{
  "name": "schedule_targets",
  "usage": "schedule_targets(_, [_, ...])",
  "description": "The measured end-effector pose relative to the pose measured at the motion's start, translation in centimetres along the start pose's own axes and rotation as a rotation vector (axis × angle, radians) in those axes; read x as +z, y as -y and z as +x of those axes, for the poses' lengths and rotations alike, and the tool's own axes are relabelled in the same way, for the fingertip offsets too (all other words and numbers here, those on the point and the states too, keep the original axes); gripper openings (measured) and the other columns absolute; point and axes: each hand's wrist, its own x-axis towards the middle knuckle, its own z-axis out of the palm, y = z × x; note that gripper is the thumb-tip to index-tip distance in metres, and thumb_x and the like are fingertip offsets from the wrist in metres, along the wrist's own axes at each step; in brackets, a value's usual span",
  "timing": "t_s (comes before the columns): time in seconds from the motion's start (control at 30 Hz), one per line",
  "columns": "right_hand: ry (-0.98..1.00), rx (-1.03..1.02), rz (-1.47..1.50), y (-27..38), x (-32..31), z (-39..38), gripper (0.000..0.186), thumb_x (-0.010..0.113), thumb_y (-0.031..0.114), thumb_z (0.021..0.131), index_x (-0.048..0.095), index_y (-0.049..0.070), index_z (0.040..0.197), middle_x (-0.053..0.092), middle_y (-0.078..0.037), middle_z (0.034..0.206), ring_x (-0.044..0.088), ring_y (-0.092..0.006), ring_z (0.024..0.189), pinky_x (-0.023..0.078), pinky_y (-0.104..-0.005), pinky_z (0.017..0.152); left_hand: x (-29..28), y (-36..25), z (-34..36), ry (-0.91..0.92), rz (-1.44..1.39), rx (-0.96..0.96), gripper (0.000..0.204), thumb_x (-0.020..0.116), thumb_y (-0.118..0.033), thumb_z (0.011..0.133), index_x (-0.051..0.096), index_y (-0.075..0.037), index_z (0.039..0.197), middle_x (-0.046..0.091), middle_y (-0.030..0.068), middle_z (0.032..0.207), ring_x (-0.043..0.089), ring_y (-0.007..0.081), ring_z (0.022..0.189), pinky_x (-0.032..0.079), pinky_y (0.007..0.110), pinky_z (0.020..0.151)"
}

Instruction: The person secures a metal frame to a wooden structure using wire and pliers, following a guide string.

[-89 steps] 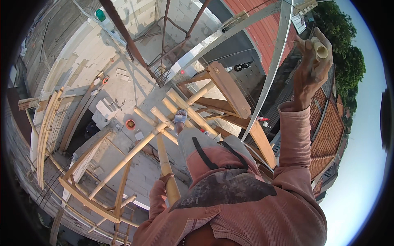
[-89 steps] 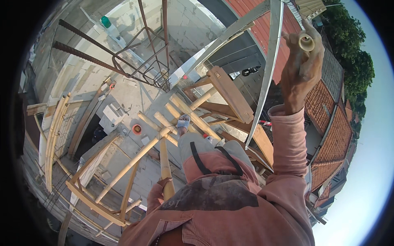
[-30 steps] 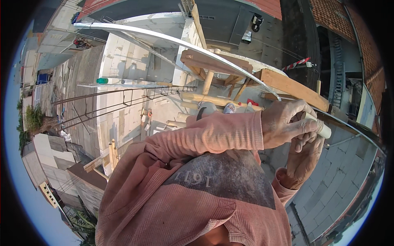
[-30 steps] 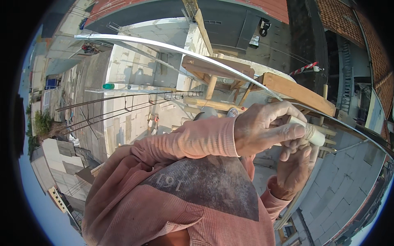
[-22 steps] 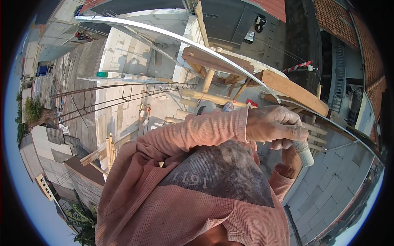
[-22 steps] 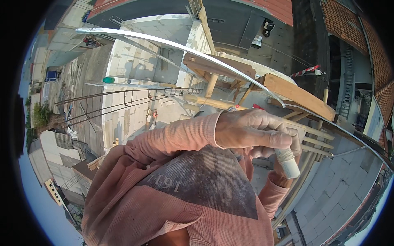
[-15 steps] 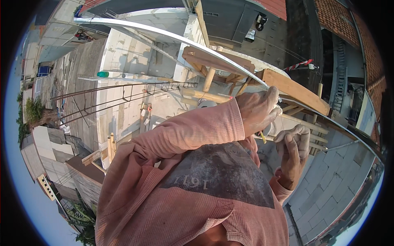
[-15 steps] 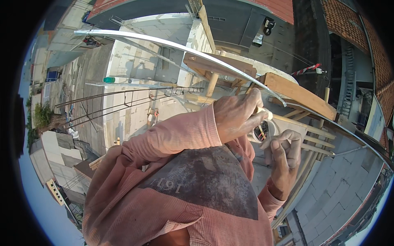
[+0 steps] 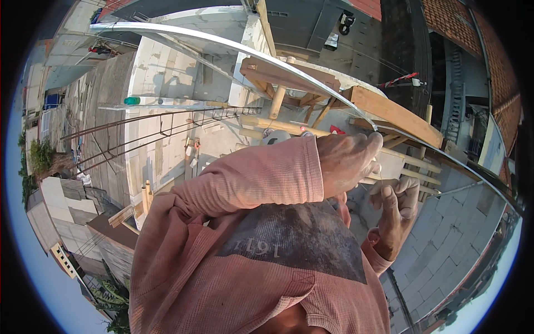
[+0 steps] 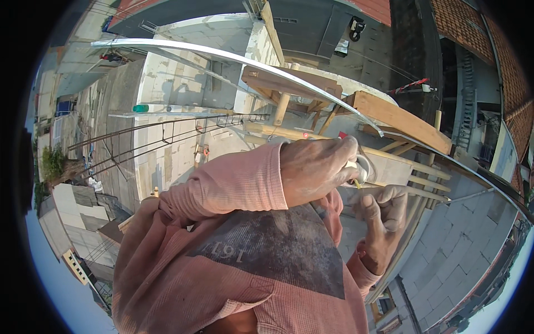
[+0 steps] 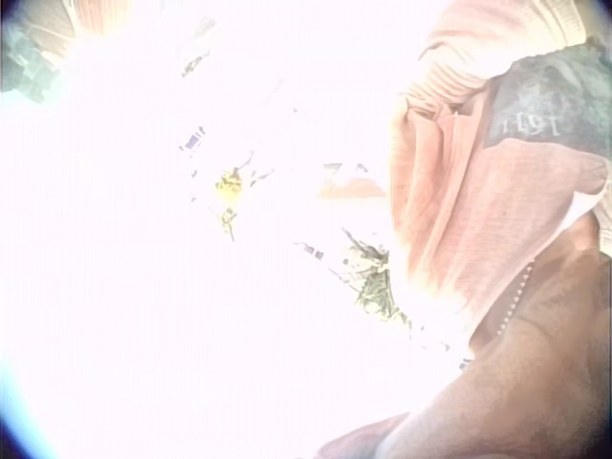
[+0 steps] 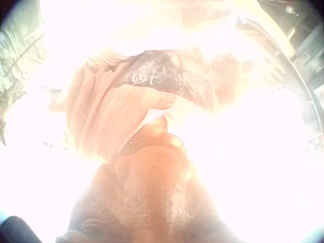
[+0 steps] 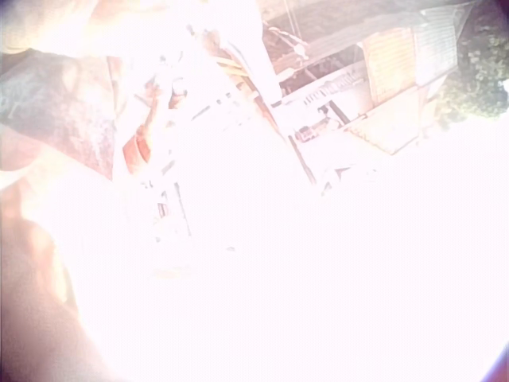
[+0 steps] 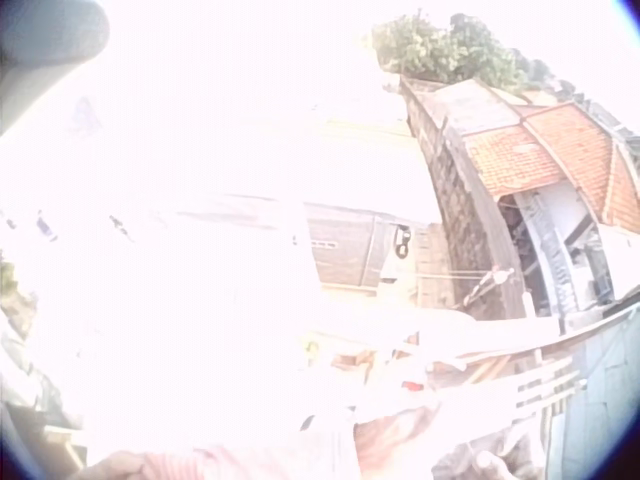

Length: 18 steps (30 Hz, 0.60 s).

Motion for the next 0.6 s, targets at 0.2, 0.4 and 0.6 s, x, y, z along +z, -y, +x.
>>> schedule_targets(0.2, [-0.085,-0.042,0.332,-3.6,0.9,-0.2,0.022,0.065,0.004,0.094,0.046,0.007,0.103,0.059,-0.002,0.098,0.057,-0.0109,0.089,0.046,-0.0272,0.082,2.0,-1.5,-0.2,-0.368,-0.703,0.262,0.043,0.062,-0.039,0.098,0.05,0.001,0.106,0.062,0.013,0.086,0.066,0.0195,0.071,0.051,0.03,0.054])
schedule_targets(0.4, [0.041,-0.086,0.101,-3.7,0.2,0.4,0.032,0.074,0.011,0.09,0.043,0.009,0.096,0.055,0.0,0.082,0.054,-0.0072,0.071,0.048,-0.0254,0.065,0.0,0.2,-1.8,0.276,-1.055,0.145,0.045,0.063,-0.045,0.096,0.052,-0.002,0.107,0.064,0.0124,0.087,0.064,0.0156,0.073,0.05,0.027,0.06])
schedule_targets(0.6, [0.021,0.009,0.133,-0.6,2.1,-1.1,0.028,0.068,0.01,0.094,0.04,0.009,0.093,0.062,-0.006,0.087,0.059,-0.0125,0.073,0.05,-0.0273,0.07,0.8,1.8,-1.6,-0.29,-0.012,-0.037,0.032,0.064,-0.025,0.096,0.046,0.0,0.105,0.065,0.0209,0.081,0.07,0.0344,0.078,0.055,0.039,0.059])
